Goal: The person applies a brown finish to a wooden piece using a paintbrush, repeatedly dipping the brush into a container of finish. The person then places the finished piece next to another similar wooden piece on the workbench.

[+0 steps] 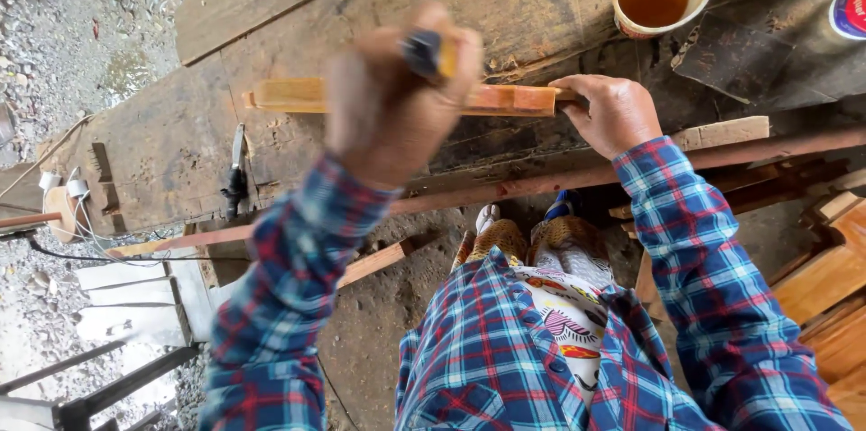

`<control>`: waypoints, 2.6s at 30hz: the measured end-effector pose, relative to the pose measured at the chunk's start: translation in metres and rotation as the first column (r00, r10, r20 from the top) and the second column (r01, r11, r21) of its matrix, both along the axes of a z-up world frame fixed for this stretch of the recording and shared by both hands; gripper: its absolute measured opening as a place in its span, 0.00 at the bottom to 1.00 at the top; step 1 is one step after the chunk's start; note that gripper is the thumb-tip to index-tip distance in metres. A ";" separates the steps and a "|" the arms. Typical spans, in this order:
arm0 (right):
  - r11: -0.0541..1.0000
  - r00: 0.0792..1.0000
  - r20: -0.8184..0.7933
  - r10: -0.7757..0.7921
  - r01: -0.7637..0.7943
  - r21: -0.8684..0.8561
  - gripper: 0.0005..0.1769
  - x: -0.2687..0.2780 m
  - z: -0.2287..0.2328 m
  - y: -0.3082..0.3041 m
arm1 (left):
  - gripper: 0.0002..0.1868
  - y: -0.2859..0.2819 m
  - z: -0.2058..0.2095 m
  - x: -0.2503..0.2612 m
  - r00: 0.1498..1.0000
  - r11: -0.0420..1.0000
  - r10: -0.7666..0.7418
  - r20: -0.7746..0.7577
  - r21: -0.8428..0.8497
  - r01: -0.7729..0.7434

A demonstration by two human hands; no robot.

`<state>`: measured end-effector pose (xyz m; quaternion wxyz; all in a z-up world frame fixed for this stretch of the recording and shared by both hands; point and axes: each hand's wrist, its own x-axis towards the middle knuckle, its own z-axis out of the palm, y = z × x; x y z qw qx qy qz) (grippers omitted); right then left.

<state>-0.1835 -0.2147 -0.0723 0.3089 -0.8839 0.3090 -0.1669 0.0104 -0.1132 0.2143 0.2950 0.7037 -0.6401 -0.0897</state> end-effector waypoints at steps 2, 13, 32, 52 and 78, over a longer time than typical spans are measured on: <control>1.000 1.000 0.010 0.004 -0.004 0.001 0.20 0.000 0.003 0.001 | 0.14 -0.002 -0.036 -0.006 0.993 0.998 0.031 0.110 0.044 -0.036; 1.000 1.000 0.022 0.004 -0.004 0.020 0.20 -0.001 0.005 0.000 | 0.12 0.005 -0.026 0.012 0.879 0.983 0.173 0.445 -0.017 -0.185; 1.000 0.997 0.081 0.012 -0.014 0.020 0.21 -0.003 0.002 0.002 | 0.16 0.022 -0.029 0.029 0.987 0.991 0.109 0.115 0.065 -0.117; 0.992 0.991 -0.070 -0.117 0.113 -0.053 0.18 -0.001 0.000 0.015 | 0.12 0.056 0.003 0.104 0.997 0.993 -0.039 0.060 -0.106 0.045; 0.876 0.850 0.213 -0.482 0.473 0.095 0.16 0.008 0.035 0.087 | 0.12 0.133 -0.025 0.199 0.979 0.891 0.112 -0.171 -0.419 -0.175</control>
